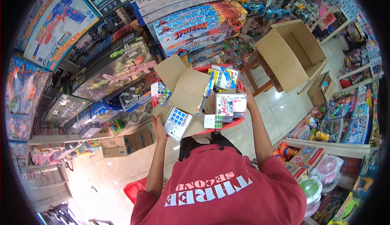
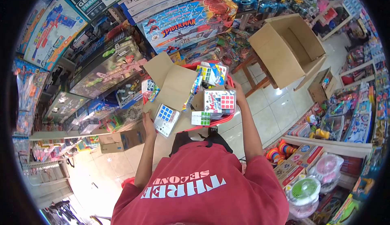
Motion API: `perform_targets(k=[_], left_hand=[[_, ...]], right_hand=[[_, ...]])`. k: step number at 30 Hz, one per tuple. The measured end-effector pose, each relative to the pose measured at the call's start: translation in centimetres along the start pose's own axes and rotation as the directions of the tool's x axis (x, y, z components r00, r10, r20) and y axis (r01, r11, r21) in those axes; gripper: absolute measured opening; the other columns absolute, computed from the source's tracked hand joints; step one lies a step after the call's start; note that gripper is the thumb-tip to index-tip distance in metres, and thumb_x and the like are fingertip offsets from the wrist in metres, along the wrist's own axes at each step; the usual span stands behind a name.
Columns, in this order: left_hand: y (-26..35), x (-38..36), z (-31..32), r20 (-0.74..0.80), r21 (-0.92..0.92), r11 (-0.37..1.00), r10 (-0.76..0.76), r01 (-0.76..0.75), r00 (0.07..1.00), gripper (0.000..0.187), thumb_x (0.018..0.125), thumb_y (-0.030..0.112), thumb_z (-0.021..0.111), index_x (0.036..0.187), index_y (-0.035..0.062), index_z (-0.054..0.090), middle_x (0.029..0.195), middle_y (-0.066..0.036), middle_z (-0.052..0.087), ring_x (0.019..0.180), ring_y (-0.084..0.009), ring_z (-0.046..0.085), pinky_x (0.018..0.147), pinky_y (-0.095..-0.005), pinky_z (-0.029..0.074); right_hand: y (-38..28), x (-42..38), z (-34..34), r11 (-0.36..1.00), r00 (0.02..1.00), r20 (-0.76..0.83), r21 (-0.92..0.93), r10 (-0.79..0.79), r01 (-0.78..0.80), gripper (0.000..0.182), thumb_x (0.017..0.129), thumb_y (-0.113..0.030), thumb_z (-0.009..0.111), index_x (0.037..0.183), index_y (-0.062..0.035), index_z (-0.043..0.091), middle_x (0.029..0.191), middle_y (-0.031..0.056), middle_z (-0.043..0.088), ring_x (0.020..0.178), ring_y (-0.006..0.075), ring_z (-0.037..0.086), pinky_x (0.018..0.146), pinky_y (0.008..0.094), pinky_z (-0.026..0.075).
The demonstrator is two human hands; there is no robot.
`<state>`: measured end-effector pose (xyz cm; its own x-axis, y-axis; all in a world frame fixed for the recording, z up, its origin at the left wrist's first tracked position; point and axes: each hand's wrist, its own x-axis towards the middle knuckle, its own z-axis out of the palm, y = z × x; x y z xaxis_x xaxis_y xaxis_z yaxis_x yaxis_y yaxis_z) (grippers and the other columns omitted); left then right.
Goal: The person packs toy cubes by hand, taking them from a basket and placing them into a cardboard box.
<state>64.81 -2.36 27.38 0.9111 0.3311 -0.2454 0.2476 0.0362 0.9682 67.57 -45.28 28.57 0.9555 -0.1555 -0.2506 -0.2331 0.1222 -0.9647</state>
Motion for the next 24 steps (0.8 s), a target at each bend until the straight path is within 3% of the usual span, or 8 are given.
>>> perform_targets(k=[4, 10, 12, 16, 17, 19, 21, 24], left_hand=[[0.5, -3.0, 2.8, -0.071, -0.165, 0.985, 0.04, -0.051, 0.997, 0.039, 0.087, 0.024, 0.047, 0.11, -0.0064, 0.05, 0.111, -0.013, 0.054, 0.101, -0.0198, 0.05, 0.09, -0.0291, 0.035], [-0.3, -5.0, 5.6, -0.172, -0.354, 0.932, 0.012, -0.073, 0.985, 0.036, 0.089, 0.022, 0.047, 0.114, -0.0038, 0.048, 0.111, -0.01, 0.054, 0.103, -0.0165, 0.05, 0.09, -0.0285, 0.036], [-0.2, -5.1, 6.1, -0.203, -0.345, 0.936, 0.006, -0.077, 0.979, 0.037, 0.089, 0.022, 0.048, 0.114, -0.004, 0.047, 0.111, -0.011, 0.054, 0.103, -0.0166, 0.05, 0.09, -0.0286, 0.036], [-0.8, -5.4, 5.6, -0.221, -0.234, 0.97, 0.011, -0.064, 0.975, 0.039, 0.089, 0.024, 0.048, 0.115, -0.0044, 0.047, 0.111, -0.011, 0.054, 0.102, -0.0167, 0.049, 0.09, -0.0285, 0.036], [-0.9, -5.4, 5.3, -0.201, -0.2, 0.978, 0.011, -0.052, 0.98, 0.039, 0.089, 0.025, 0.049, 0.115, -0.0045, 0.047, 0.111, -0.011, 0.054, 0.102, -0.0168, 0.049, 0.09, -0.0284, 0.036], [-0.5, -5.2, 4.7, -0.156, -0.128, 0.992, 0.004, -0.024, 0.988, 0.041, 0.089, 0.027, 0.049, 0.116, -0.0048, 0.047, 0.111, -0.011, 0.054, 0.102, -0.017, 0.049, 0.089, -0.0284, 0.036], [-0.4, -5.0, 3.8, -0.127, -0.048, 0.998, -0.051, 0.045, 0.991, 0.044, 0.089, 0.03, 0.048, 0.115, -0.0048, 0.048, 0.111, -0.011, 0.054, 0.102, -0.0171, 0.049, 0.089, -0.0282, 0.036], [1.2, -5.5, 3.3, -0.089, -0.058, 0.988, -0.145, 0.14, 0.985, 0.048, 0.089, 0.036, 0.048, 0.115, -0.0045, 0.048, 0.11, -0.011, 0.054, 0.101, -0.0173, 0.049, 0.089, -0.0283, 0.036]], right_hand=[[-3.0, 2.7, -0.3, 0.996, 0.996, 0.069, 0.057, 0.061, -0.065, 0.011, 0.083, -0.009, 0.059, 0.091, -0.0013, 0.059, 0.074, -0.0015, 0.058, 0.059, 0.0057, 0.054, 0.051, 0.0212, 0.042], [-3.7, 6.5, -1.5, 0.996, 0.994, 0.085, 0.049, 0.069, -0.073, 0.02, 0.082, -0.015, 0.065, 0.094, -0.0016, 0.057, 0.079, 0.0047, 0.062, 0.065, 0.0091, 0.059, 0.056, 0.0228, 0.048], [-3.9, 7.4, -1.7, 0.995, 0.991, 0.098, 0.014, 0.094, -0.096, 0.022, 0.081, -0.016, 0.066, 0.093, -0.0014, 0.057, 0.081, 0.0062, 0.063, 0.067, 0.01, 0.06, 0.057, 0.023, 0.048], [-4.5, 7.4, -3.3, 0.998, 0.993, 0.103, -0.035, 0.052, -0.049, 0.025, 0.085, -0.026, 0.062, 0.091, -0.002, 0.057, 0.076, 0.0003, 0.058, 0.071, 0.0089, 0.055, 0.062, 0.0242, 0.044], [-5.8, 5.7, -3.2, 0.99, 0.989, -0.046, 0.014, 0.14, -0.14, 0.026, 0.087, -0.028, 0.059, 0.087, -0.0022, 0.056, 0.074, -0.0004, 0.055, 0.07, 0.0076, 0.05, 0.063, 0.0233, 0.04], [-5.5, 5.8, -4.6, 0.977, 0.974, -0.134, -0.14, -0.182, 0.163, 0.022, 0.087, -0.024, 0.059, 0.085, -0.0026, 0.056, 0.074, 0.0002, 0.055, 0.068, 0.0076, 0.049, 0.062, 0.0233, 0.039], [-6.8, 4.5, -4.7, 0.881, 0.871, -0.207, -0.276, -0.446, 0.386, 0.014, 0.085, -0.016, 0.058, 0.085, -0.0024, 0.056, 0.075, 0.0018, 0.056, 0.07, 0.0078, 0.05, 0.064, 0.0243, 0.041], [-12.0, -0.8, -0.1, 0.791, 0.845, -0.074, -0.402, -0.529, 0.46, 0.009, 0.084, -0.011, 0.058, 0.086, -0.0022, 0.056, 0.075, 0.0044, 0.058, 0.071, 0.0102, 0.054, 0.065, 0.0253, 0.043]])
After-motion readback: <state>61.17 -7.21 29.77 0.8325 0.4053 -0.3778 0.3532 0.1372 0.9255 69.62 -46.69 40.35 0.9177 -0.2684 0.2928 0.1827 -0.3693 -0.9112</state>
